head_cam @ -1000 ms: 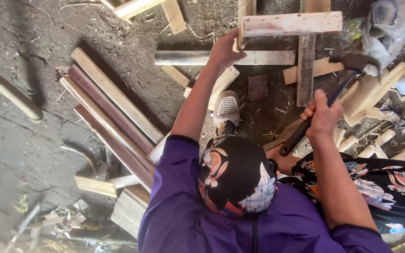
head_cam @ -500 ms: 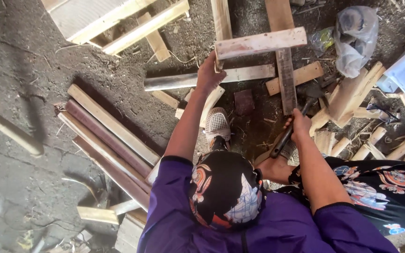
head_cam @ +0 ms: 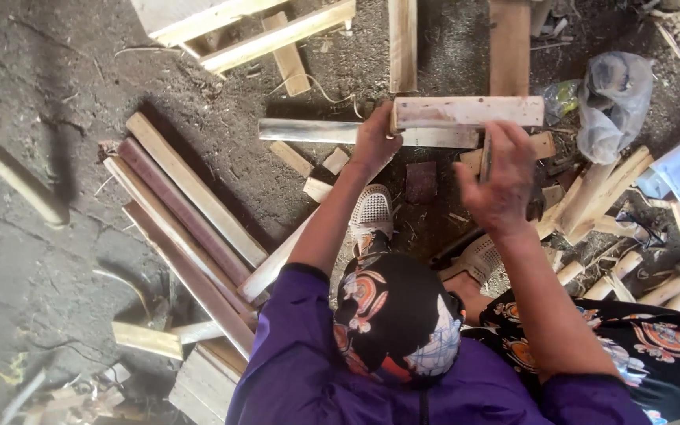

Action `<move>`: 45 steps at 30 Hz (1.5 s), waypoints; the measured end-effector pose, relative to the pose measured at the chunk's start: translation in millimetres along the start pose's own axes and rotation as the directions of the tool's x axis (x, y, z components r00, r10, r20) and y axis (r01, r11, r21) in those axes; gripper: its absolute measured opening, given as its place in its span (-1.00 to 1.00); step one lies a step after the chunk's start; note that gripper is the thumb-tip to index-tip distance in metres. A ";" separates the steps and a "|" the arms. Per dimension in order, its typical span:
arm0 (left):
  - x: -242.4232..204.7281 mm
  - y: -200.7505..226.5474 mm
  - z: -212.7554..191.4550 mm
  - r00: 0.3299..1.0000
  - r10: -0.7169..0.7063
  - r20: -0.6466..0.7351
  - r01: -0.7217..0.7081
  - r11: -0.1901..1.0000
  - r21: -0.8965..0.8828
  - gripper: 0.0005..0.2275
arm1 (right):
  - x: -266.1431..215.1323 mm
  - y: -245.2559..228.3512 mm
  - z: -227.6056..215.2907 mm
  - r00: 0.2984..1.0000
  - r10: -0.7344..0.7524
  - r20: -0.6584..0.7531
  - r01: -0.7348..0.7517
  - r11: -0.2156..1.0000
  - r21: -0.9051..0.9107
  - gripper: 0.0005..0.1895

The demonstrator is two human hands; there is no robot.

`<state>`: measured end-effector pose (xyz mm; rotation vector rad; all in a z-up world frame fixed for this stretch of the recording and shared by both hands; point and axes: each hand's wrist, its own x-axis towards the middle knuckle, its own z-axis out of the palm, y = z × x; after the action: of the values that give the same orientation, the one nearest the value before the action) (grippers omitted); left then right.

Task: The person is hammering nails into wooden slats to assemble a furniture frame on a workshop floor.

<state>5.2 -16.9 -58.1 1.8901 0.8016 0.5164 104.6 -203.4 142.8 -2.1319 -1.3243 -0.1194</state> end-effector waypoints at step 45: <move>40.1 102.0 -214.9 0.926 0.071 -0.370 -0.302 0.727 -0.617 -0.77 | 26.8 -59.0 31.2 0.980 -0.199 0.027 0.178 0.923 0.343 -0.56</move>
<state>-76.5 115.2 126.5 1.2193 0.5154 1.1098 61.1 -147.4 154.7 -1.7300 -1.4674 0.0927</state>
